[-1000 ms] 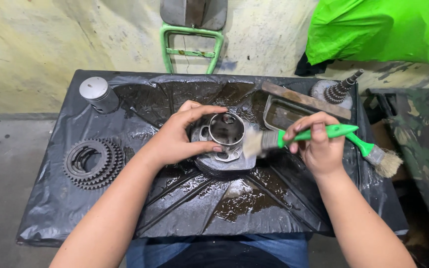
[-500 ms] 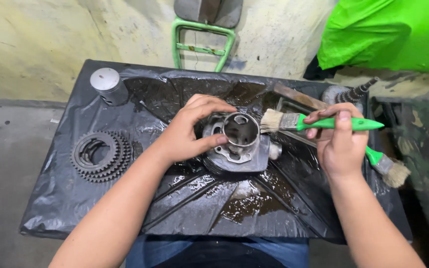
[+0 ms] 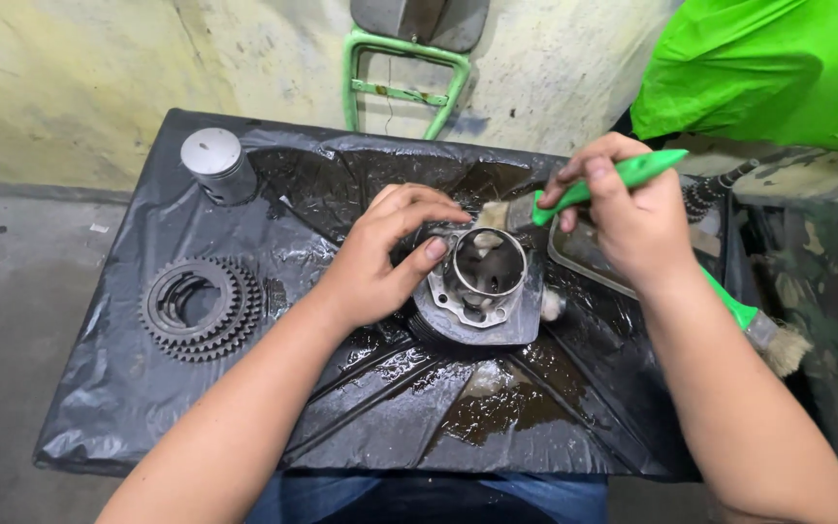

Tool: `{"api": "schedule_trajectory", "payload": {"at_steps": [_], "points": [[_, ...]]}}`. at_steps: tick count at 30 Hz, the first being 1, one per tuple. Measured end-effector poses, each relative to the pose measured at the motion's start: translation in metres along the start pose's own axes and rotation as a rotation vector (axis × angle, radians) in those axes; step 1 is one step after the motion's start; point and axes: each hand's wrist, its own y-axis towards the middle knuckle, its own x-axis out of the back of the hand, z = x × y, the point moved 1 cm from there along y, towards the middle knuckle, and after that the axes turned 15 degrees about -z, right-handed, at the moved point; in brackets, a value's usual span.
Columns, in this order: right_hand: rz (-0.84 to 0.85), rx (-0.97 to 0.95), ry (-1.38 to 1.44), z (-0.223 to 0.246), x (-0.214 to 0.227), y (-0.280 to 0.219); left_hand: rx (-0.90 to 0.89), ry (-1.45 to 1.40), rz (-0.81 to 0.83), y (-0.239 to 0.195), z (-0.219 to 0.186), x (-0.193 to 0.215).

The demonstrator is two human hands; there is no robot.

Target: Cleaning a motorcycle cylinder head with a brush and solvent on a workbench

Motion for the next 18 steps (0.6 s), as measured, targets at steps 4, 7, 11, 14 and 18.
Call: {"api": "schedule_trajectory", "payload": {"at_steps": [4,7,11,14,18], "points": [[-0.040,0.091,-0.057,-0.006,-0.002,-0.005,-0.016,-0.001,-0.002,0.000,-0.003,0.000],[-0.085,0.029,0.054,-0.008,-0.007,-0.007,-0.012,0.001,-0.007,-0.001,-0.004,-0.001],[-0.117,0.068,-0.067,-0.016,0.009,-0.011,-0.014,0.001,-0.006,-0.002,-0.004,-0.003],[-0.156,0.072,-0.134,-0.012,0.026,-0.014,-0.014,0.011,0.002,0.000,-0.008,-0.003],[-0.254,0.013,0.038,-0.014,0.045,-0.017,-0.015,0.037,0.003,-0.002,-0.007,-0.007]]}}
